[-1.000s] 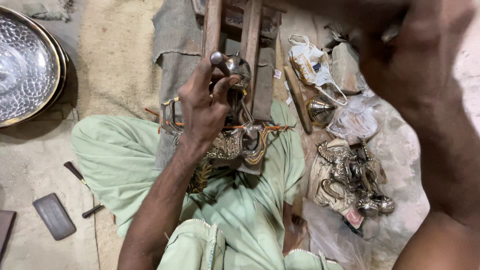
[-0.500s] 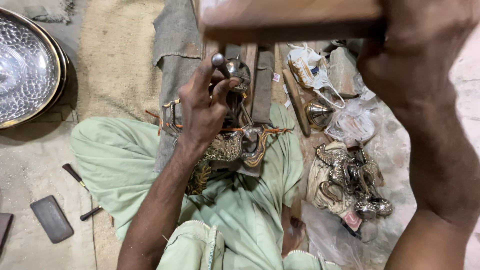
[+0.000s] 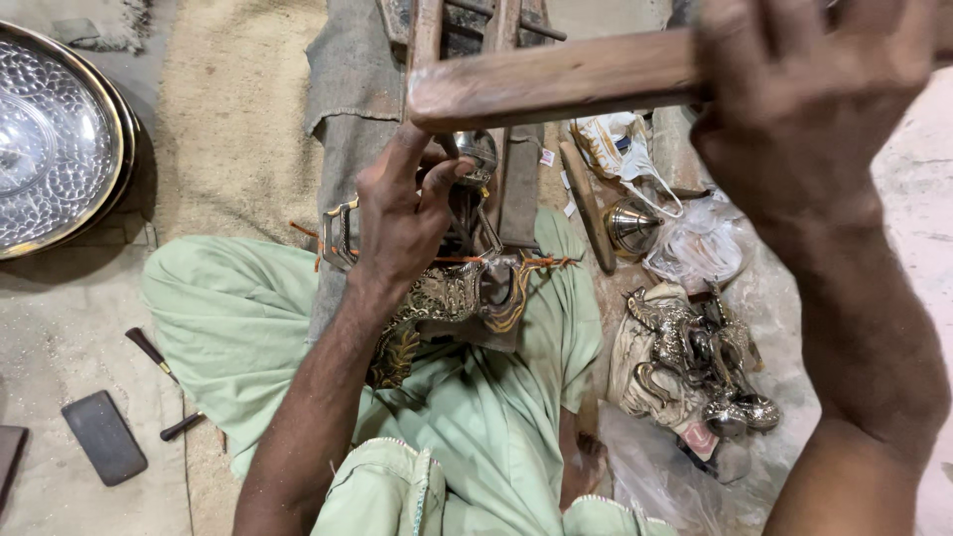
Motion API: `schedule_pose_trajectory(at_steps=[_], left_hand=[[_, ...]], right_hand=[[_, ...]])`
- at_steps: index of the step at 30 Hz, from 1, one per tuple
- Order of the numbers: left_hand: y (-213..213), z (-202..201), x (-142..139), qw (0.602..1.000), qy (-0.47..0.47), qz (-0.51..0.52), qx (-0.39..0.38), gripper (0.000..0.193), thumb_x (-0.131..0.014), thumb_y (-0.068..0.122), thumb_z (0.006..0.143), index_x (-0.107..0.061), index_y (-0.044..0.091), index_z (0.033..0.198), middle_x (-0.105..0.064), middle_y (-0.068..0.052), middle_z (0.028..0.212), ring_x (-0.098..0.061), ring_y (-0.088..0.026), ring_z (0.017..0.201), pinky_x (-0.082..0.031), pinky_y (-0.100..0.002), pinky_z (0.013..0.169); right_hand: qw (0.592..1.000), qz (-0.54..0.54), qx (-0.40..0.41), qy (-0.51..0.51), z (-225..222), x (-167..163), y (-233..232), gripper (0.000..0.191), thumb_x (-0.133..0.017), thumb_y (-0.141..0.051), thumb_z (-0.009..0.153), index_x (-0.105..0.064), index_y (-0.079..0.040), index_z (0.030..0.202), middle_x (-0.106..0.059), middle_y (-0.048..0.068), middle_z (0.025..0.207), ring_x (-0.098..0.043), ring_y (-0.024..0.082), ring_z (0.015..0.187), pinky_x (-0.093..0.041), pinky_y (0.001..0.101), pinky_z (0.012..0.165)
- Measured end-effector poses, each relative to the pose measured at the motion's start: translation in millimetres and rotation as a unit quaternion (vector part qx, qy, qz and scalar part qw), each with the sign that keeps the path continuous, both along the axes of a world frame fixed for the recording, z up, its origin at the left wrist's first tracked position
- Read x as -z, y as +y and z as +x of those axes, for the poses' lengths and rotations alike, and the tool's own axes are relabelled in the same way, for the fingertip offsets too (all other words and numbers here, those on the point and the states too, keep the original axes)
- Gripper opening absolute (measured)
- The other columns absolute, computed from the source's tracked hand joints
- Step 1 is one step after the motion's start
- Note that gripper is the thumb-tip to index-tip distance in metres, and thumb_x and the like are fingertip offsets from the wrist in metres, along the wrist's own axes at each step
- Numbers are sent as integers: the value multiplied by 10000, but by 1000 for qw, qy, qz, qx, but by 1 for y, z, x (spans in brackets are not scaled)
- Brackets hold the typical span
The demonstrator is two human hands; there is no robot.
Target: The person sits on the floor holding a punch against an ornate silver-colored metal ornament secured in a wooden clamping frame, and repeatedly strikes the punch with a wooden mallet to shape or decorate the metalwork, repositioning the punch and rotating the ornament between strikes.
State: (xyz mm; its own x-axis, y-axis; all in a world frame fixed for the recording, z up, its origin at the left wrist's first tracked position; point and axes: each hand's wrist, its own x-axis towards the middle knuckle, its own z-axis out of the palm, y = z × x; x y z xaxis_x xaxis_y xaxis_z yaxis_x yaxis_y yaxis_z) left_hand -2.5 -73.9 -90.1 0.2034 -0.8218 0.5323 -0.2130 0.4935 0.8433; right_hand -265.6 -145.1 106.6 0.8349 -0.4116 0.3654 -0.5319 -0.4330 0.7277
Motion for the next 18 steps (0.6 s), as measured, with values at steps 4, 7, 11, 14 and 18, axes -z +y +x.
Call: schedule_pose_trajectory(at_steps=[4, 7, 11, 14, 18], left_hand=[[-1, 1, 0, 1000, -1, -4, 1, 511, -736, -39, 993, -518, 95, 1436, -730, -109, 1050, -767, -188, 936, -656, -325, 791], [-2, 2, 1, 1000, -7, -5, 12, 529, -732, -56, 991, -516, 111, 1445, -735, -107, 1042, -771, -181, 937, -666, -315, 795], [-3, 4, 3, 1000, -6, -11, 23, 558, -667, -112, 974, -491, 112, 1454, -713, -127, 1089, -774, -191, 976, -677, -317, 840], [-6, 6, 3, 999, -11, -12, 43, 568, -635, -137, 979, -481, 108, 1468, -711, -125, 1098, -774, -197, 990, -660, -308, 839], [-5, 9, 0, 998, -17, -27, 50, 551, -623, -149, 972, -494, 121, 1434, -717, -122, 1119, -783, -202, 1015, -690, -318, 862]], right_hand=[[1000, 1, 1, 0, -1, 0, 1, 348, -726, 14, 851, -609, -107, 1156, -623, 77, 1004, -618, 268, 972, -537, 432, 742], [1000, 1, 1, -6, -1, 2, 1, 353, -722, 15, 853, -603, -108, 1162, -620, 78, 1018, -616, 273, 992, -539, 439, 752], [1000, 2, 0, -12, -4, 7, -1, 341, -710, 9, 875, -590, -110, 1171, -607, 76, 1016, -604, 274, 1006, -535, 444, 749], [1000, -5, 9, -6, -8, 10, -1, 290, -687, -21, 934, -568, -115, 1181, -578, 65, 979, -578, 261, 992, -520, 437, 722], [1000, -6, 30, 5, -14, 12, 3, 229, -669, -132, 994, -536, -138, 1180, -570, 48, 1004, -572, 249, 1001, -526, 422, 748]])
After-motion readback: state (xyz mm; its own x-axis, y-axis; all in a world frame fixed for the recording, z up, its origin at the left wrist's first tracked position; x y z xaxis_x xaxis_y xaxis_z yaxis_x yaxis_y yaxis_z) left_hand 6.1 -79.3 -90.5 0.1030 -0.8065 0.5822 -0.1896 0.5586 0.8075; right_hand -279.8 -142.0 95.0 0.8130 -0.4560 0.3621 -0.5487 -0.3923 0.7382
